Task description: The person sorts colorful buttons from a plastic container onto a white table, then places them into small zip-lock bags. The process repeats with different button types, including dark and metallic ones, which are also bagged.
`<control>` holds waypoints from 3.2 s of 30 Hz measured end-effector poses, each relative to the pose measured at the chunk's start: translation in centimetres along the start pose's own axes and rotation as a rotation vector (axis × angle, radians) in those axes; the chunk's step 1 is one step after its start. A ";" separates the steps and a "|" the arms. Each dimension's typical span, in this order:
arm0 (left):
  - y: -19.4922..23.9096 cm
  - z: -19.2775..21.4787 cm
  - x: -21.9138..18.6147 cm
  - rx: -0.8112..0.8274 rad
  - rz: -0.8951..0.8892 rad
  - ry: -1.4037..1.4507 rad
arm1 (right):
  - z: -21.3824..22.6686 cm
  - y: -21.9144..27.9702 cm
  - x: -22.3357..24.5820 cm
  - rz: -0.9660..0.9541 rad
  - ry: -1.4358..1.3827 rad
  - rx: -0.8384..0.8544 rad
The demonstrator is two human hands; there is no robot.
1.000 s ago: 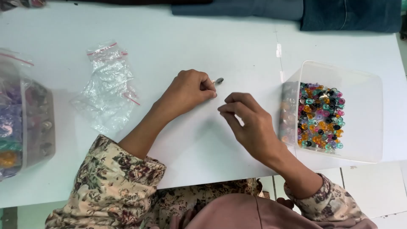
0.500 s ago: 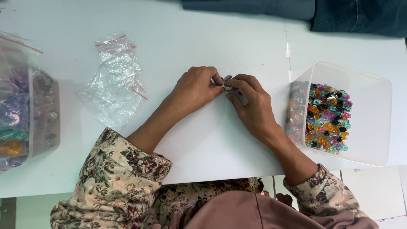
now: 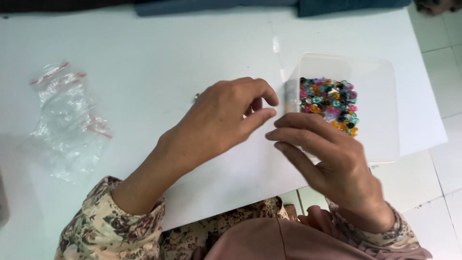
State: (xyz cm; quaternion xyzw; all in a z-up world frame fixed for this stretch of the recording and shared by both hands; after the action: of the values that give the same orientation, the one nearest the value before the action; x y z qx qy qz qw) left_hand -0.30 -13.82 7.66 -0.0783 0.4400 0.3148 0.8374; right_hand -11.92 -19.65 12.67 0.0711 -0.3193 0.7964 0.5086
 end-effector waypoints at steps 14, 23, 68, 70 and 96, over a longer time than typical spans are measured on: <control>-5.5 -14.3 -4.9 -0.163 -0.385 -0.500 | -0.3 12.0 -13.8 -0.352 -0.199 0.614; -4.7 -14.4 -5.7 -0.218 -0.346 -0.558 | 3.7 11.5 -15.6 -0.411 0.075 0.458; -12.6 -17.2 -3.7 -0.172 -0.068 -0.795 | 8.4 10.2 -13.2 -0.388 0.002 -0.399; -12.3 -17.6 -3.8 -0.189 -0.084 -0.881 | 8.4 10.2 -13.1 -0.381 -0.006 -0.401; -14.2 -16.7 -5.1 -0.176 -0.104 -0.663 | 7.9 10.4 -13.9 -0.374 0.119 -0.316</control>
State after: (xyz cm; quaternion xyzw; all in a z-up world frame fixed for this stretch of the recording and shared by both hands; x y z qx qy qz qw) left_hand -5.48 -34.20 -0.44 -0.0659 0.1105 0.3165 0.9398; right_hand -15.89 -37.77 8.24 0.0014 -0.3905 0.6316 0.6697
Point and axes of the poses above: each hand's wrist, its own y-axis away from the middle knuckle, its own z-axis out of the back of the hand, x = y × z, the point moved 9 cm from there along -y, towards the middle knuckle, and after that the axes turned 13 degrees about z, right-handed, at the moved point
